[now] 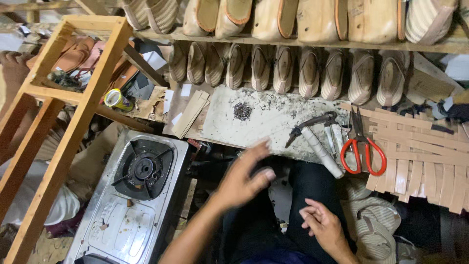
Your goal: The person sits at a workshop bench and assembles a woven-strap slip-on shoe. They hammer the insole on their lap, fit a woven upper over a wooden last, press and trim the sole edge with pliers, and work the shoe with a hammer to seat the upper onto the sole.
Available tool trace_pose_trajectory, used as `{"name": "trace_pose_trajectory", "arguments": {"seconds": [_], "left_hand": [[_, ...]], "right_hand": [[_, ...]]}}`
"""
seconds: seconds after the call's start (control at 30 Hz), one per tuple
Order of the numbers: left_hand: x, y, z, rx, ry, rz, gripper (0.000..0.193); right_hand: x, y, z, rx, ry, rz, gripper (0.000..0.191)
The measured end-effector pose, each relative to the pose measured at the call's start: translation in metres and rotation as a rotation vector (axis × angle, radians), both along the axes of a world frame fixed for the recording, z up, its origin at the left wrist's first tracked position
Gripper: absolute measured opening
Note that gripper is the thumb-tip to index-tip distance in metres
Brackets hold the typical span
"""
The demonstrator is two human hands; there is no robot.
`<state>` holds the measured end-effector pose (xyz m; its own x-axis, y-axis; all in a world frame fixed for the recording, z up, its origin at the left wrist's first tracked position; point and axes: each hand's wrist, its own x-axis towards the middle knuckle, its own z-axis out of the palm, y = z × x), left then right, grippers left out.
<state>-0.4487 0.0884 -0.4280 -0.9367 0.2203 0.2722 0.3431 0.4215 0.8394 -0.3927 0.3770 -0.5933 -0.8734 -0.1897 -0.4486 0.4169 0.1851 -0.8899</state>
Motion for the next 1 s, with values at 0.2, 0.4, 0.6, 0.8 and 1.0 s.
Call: {"name": "trace_pose_trajectory", "arguments": {"seconds": [0.2,0.4,0.6,0.8,1.0], "left_hand": [[-0.106,-0.059,0.068,-0.373,0.603,0.275,0.065],[-0.202,-0.091,0.129,-0.550,0.498,0.447,0.066],[-0.220,-0.088,0.151,-0.833,0.259,0.461,0.083],[-0.225,-0.112,0.177,-0.698,0.231,0.310,0.076],[-0.243,-0.115,0.200,-0.347,0.154,0.242,0.068]], "right_hand": [[0.005,-0.026,0.027,0.311,0.307,0.005,0.040],[0.004,-0.030,0.045,0.565,0.449,0.248,0.035],[-0.008,-0.026,0.043,0.575,0.374,0.302,0.036],[-0.018,-0.029,0.040,0.630,0.292,0.402,0.036],[-0.024,-0.030,0.035,0.655,0.385,0.387,0.037]]}}
